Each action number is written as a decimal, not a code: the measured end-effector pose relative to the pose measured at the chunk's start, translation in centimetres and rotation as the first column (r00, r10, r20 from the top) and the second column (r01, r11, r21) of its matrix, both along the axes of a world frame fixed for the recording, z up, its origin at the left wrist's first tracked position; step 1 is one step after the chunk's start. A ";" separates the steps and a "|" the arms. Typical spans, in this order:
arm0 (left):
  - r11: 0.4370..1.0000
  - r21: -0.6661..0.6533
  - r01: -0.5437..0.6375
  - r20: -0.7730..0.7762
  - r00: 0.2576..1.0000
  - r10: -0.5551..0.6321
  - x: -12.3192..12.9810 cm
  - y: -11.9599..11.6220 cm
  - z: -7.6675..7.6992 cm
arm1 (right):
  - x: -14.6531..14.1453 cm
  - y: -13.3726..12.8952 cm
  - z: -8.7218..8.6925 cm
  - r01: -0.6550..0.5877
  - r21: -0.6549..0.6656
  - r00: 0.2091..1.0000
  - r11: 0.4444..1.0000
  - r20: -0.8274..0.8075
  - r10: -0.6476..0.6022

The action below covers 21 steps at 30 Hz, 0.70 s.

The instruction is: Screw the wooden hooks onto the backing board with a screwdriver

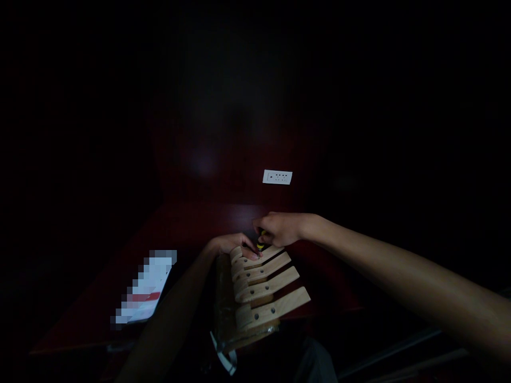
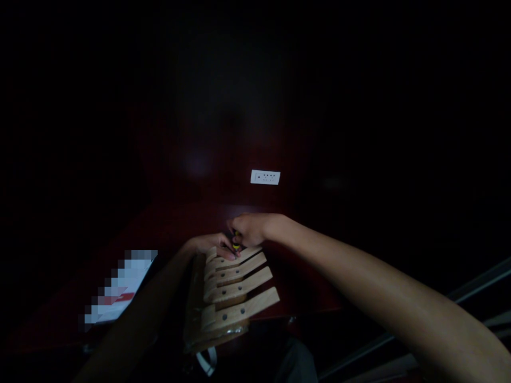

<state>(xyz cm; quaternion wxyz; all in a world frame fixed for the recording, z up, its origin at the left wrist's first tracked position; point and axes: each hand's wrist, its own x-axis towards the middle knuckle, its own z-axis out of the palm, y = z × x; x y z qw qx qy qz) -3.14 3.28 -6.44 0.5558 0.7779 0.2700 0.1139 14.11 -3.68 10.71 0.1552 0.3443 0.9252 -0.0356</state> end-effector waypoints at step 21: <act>1.000 -0.009 0.020 0.008 1.000 -0.020 0.1 -0.3 0.4 | 0.1 0.0 -0.2 0.007 0.054 0.998 0.999 0.062 -0.011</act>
